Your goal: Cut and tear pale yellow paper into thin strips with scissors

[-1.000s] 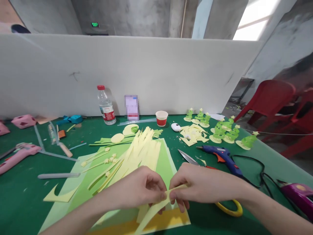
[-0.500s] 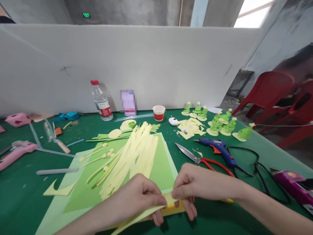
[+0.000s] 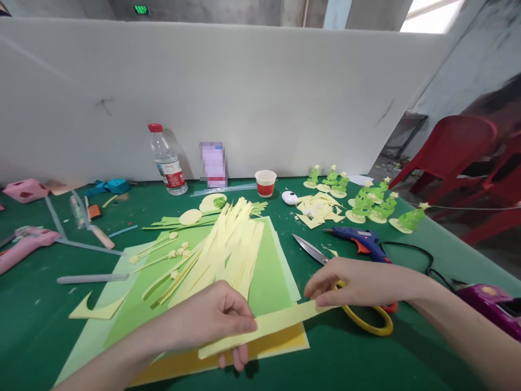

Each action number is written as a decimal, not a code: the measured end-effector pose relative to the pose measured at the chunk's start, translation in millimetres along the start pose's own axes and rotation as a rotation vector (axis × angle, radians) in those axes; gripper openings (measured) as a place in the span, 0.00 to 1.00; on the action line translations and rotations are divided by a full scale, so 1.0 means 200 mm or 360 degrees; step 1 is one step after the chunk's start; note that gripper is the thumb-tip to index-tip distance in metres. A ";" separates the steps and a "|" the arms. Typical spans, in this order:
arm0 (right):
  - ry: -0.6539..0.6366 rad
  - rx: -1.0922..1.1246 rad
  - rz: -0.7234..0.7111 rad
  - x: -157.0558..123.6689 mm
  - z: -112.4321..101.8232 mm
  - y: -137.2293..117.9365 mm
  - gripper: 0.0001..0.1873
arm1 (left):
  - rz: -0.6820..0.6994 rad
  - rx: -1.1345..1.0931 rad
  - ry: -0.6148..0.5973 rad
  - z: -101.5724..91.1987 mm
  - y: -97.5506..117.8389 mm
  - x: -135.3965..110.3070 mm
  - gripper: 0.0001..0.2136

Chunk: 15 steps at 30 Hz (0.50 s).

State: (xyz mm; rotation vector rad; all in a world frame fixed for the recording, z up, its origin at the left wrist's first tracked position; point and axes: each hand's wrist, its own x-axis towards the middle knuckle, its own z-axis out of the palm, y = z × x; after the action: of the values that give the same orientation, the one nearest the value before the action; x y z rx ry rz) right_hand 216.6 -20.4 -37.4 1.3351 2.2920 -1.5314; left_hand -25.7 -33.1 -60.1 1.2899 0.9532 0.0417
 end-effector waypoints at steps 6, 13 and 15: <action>-0.0074 -0.0198 -0.0112 0.07 0.08 -0.16 0.17 | 0.0085 0.0238 0.0131 0.05 0.00 0.01 0.13; -0.0095 -0.0048 -0.0208 0.10 0.17 -0.16 0.17 | 0.0207 0.0703 0.0298 0.09 -0.03 -0.01 0.16; -0.0039 -0.0164 -0.0282 0.09 0.18 -0.15 0.17 | 0.0237 0.0818 0.0341 0.08 -0.04 -0.03 0.16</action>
State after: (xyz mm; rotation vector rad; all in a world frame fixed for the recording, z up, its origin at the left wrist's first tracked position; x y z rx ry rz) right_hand 171.3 -41.6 -42.0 1.1093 2.4946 -1.4440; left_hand -23.1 -50.4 -63.5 1.8587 1.0892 0.0537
